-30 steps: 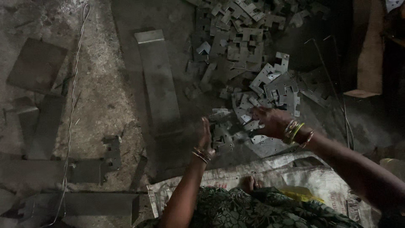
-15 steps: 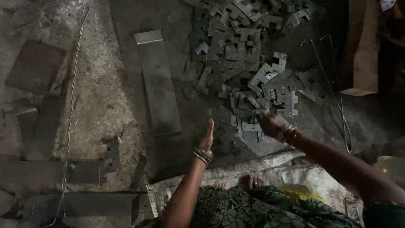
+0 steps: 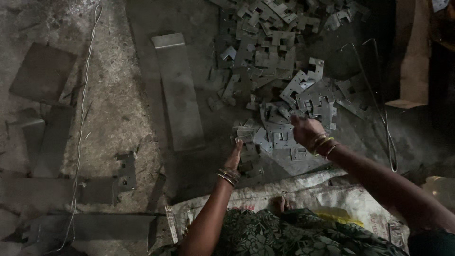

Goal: The person sits on the floor and sorts small metal brackets from a large pile. They pick up the brackets, align them, and stack them into neat piles on a metal plate.

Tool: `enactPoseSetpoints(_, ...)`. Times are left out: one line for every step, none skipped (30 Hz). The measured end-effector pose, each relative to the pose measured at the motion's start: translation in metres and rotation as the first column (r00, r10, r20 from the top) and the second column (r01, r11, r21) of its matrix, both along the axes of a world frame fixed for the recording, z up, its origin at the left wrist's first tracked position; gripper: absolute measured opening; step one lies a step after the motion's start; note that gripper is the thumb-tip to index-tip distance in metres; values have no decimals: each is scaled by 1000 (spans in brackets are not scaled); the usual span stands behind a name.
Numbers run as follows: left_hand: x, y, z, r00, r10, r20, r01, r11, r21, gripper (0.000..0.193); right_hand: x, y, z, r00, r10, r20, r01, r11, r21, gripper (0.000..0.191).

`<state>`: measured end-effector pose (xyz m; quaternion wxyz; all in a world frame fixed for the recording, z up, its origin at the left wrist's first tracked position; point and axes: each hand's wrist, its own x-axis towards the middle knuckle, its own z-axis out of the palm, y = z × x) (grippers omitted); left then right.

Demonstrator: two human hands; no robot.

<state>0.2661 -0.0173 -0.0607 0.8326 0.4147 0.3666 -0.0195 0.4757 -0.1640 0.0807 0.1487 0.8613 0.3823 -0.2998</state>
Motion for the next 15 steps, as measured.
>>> enactPoseSetpoints(1, 0, -1, 999, -33, -10, 33, 999, 22, 104, -1, 2, 1, 999, -27, -38, 25, 998, -52, 44)
enactPoseSetpoints(2, 0, -1, 998, -68, -15, 68, 997, 38, 107, -4, 3, 1, 997, -26, -69, 19, 995, -103, 44)
enactPoseSetpoints(1, -2, -1, 996, -79, -48, 80, 996, 28, 110, -9, 1, -1, 989, 145, -28, -148, 977, -152, 54)
enactPoseSetpoints(1, -3, -1, 992, -93, -81, 94, 995, 17, 113, -16, -2, -4, 932, 315, 179, -325, 945, 28, 58)
enactPoseSetpoints(-1, -5, 0, 985, -101, -138, 100, 995, -13, 113, -24, -7, -8, 815, 423, 396, -515, 842, 163, 63)
enactPoseSetpoints(-3, -7, 3, 988, -39, -148, 34, 999, -36, 113, -30, -11, -12, 653, 457, 604, -696, 676, 241, 70)
enactPoseSetpoints(-4, -9, 6, 987, 22, -158, -31, 998, -54, 113, -36, -16, -17, 699, 433, 569, -671, 673, 312, 68)
enactPoseSetpoints(-6, -11, 8, 982, 81, -170, -94, 993, -73, 112, -39, -20, -20, 743, 410, 529, -639, 669, 380, 66)
enactPoseSetpoints(-7, -13, 9, 988, 108, -113, -122, 984, -132, 111, -41, -23, -22, 785, 386, 485, -601, 664, 444, 64)
enactPoseSetpoints(-8, -14, 10, 989, 138, -56, -146, 970, -192, 110, -41, -24, -22, 783, 397, 479, -600, 685, 413, 63)
enactPoseSetpoints(-8, -15, 9, 985, 172, 0, -166, 953, -252, 109, -38, -23, -20, 781, 408, 473, -599, 704, 382, 63)
enactPoseSetpoints(-7, -16, 8, 990, 134, 31, -126, 973, -194, 108, -34, -22, -18, 779, 420, 466, -599, 719, 352, 63)
enactPoseSetpoints(-7, -16, 6, 994, 96, 58, -88, 987, -133, 108, -29, -19, -14, 795, 474, 379, -579, 778, 242, 59)
enactPoseSetpoints(-7, -16, 4, 995, 55, 82, -49, 996, -71, 108, -24, -15, -9, 811, 512, 283, -560, 819, 124, 56)
enactPoseSetpoints(-6, -17, 2, 999, 43, 22, -41, 997, -72, 105, -20, -11, -4, 825, 534, 184, -543, 840, 1, 54)
